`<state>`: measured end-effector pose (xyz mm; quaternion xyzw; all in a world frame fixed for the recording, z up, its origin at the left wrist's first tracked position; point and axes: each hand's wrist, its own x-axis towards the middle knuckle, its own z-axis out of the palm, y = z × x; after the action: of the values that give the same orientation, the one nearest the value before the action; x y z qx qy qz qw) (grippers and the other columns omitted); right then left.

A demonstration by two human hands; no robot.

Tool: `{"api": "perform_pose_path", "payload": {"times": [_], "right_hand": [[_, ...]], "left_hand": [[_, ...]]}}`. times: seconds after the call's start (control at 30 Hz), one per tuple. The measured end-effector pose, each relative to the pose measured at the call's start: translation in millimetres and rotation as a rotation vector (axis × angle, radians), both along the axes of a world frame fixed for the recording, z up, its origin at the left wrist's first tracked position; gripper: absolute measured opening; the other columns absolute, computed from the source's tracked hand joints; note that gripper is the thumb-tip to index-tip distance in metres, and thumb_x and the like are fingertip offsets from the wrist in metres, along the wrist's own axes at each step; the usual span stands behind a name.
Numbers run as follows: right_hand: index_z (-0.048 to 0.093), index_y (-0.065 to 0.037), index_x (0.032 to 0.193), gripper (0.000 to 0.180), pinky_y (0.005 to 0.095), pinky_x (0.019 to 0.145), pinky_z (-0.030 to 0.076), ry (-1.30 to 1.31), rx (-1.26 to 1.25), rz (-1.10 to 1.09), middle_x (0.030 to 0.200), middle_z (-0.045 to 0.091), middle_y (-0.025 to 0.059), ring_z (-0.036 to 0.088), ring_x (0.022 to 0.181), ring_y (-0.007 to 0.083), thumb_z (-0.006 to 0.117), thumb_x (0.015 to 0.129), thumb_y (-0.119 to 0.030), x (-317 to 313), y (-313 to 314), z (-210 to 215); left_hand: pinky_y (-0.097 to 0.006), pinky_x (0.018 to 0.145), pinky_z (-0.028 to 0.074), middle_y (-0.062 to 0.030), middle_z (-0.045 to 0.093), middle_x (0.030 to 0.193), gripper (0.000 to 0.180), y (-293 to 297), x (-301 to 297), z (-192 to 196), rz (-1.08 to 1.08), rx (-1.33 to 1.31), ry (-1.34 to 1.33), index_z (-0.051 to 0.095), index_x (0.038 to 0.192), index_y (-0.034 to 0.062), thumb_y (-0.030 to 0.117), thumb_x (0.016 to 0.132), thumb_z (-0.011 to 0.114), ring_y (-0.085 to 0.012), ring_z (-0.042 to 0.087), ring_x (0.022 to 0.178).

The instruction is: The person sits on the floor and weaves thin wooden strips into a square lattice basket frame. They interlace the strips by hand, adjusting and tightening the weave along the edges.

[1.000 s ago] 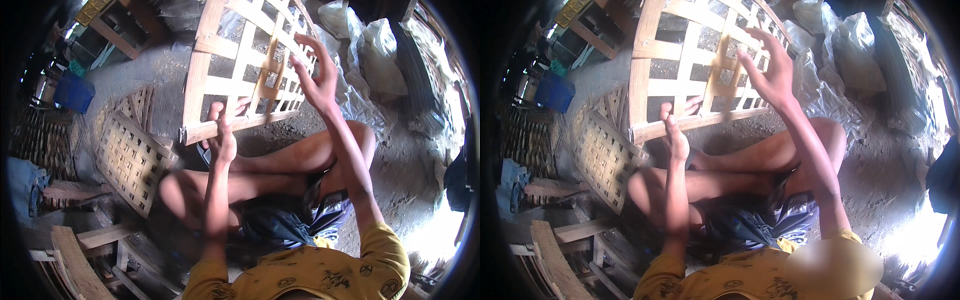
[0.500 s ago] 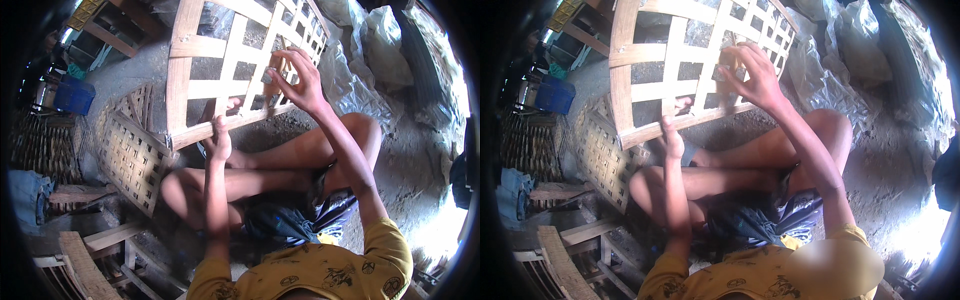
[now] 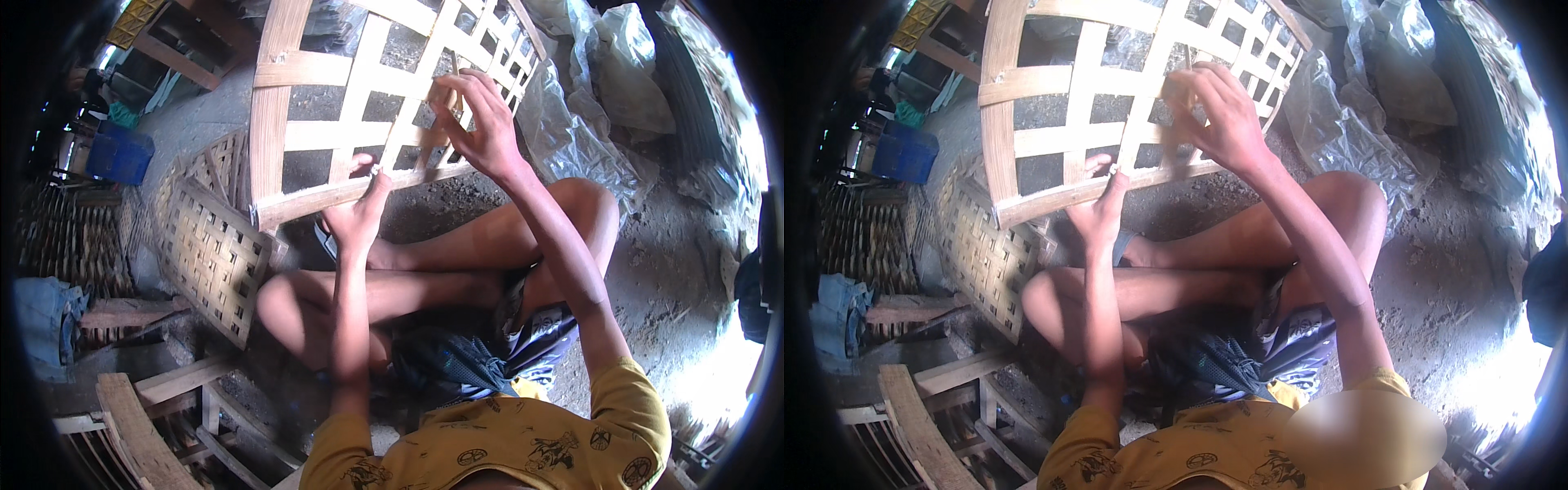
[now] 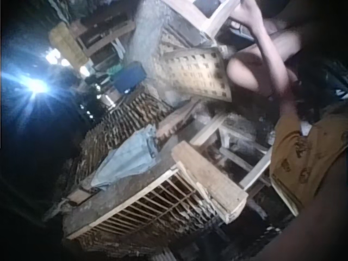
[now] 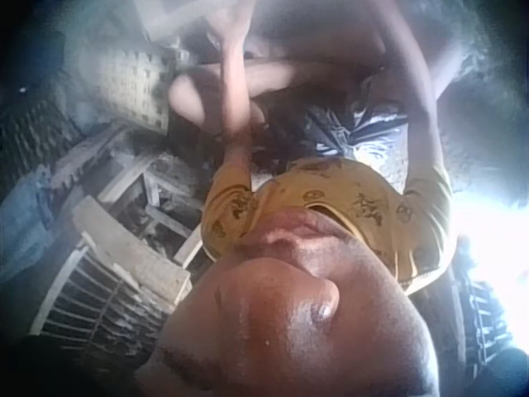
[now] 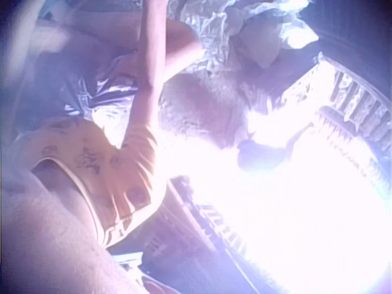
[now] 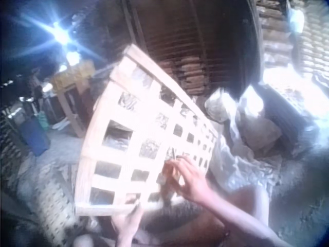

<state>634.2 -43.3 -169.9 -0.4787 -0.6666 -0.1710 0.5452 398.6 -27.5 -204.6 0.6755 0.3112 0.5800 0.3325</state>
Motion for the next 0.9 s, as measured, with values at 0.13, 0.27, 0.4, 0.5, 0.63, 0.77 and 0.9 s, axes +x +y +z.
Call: {"api": "perform_pose_path", "payload": {"times": [0.13,0.27,0.4,0.5,0.63,0.77,0.9], "right_hand": [[0.066,-0.004,0.118,0.037,0.0432,0.093,0.053,-0.007,-0.014,-0.012,0.106,0.071,0.0128,0.065,0.108,0.0340,0.081,0.083,-0.006,-2.1,-4.1,-0.3],[0.066,-0.004,0.117,0.038,0.0431,0.092,0.053,-0.047,0.011,-0.030,0.106,0.070,0.0123,0.065,0.108,0.0345,0.081,0.083,-0.007,-4.0,-7.4,-2.1],[0.065,-0.003,0.118,0.040,0.0433,0.092,0.053,-0.044,-0.005,-0.055,0.109,0.069,0.0127,0.064,0.110,0.0347,0.081,0.082,-0.006,-1.4,-6.6,-6.6],[0.064,-0.004,0.119,0.040,0.0432,0.093,0.053,-0.032,-0.008,-0.018,0.111,0.069,0.0125,0.063,0.111,0.0347,0.081,0.083,-0.006,-0.2,-5.2,-4.4],[0.064,-0.004,0.120,0.040,0.0436,0.093,0.052,-0.025,-0.021,-0.005,0.112,0.069,0.0116,0.063,0.112,0.0348,0.080,0.084,-0.006,-0.3,-3.3,-2.2],[0.064,-0.004,0.120,0.039,0.0438,0.093,0.052,-0.040,-0.009,-0.010,0.112,0.069,0.0111,0.063,0.111,0.0346,0.080,0.084,-0.007,3.3,-4.9,-2.3],[0.064,-0.004,0.120,0.039,0.0435,0.093,0.052,-0.050,-0.002,-0.024,0.111,0.070,0.0107,0.063,0.111,0.0343,0.081,0.084,-0.008,3.0,-5.4,-3.9]], "left_hand": [[-0.030,0.079,0.057,-0.0090,0.072,0.100,0.018,4.5,7.2,7.6,0.068,-0.027,-0.276,0.068,0.110,-0.0027,0.004,0.094,0.073,-0.0142,0.070,0.084],[-0.035,0.089,0.057,-0.0145,0.073,0.104,0.024,10.8,-6.5,4.5,0.015,-0.028,-0.160,0.064,0.117,-0.0054,0.005,0.096,0.068,-0.0206,0.072,0.096],[-0.038,0.099,0.054,-0.0187,0.072,0.111,0.028,8.9,-15.7,4.6,-0.293,-0.314,-0.103,0.060,0.122,-0.0069,0.006,0.098,0.066,-0.0262,0.072,0.106],[-0.033,0.093,0.055,-0.0171,0.073,0.110,0.031,8.3,-14.4,-3.9,-0.294,-0.306,-0.064,0.062,0.120,-0.0083,0.009,0.097,0.071,-0.0211,0.071,0.103],[-0.030,0.088,0.054,-0.0134,0.074,0.104,0.027,6.0,-7.4,-16.8,-0.165,-0.197,-0.088,0.066,0.114,-0.0078,0.010,0.095,0.074,-0.0164,0.069,0.095],[-0.035,0.095,0.054,-0.0134,0.073,0.103,0.019,3.1,-1.7,-10.3,-0.051,-0.121,-0.215,0.066,0.111,-0.0053,0.004,0.095,0.071,-0.0190,0.070,0.098],[-0.035,0.098,0.052,-0.0131,0.071,0.112,0.025,1.8,-1.6,0.3,-0.028,-0.113,-0.307,0.065,0.117,-0.0038,0.000,0.093,0.070,-0.0182,0.067,0.104]]}}
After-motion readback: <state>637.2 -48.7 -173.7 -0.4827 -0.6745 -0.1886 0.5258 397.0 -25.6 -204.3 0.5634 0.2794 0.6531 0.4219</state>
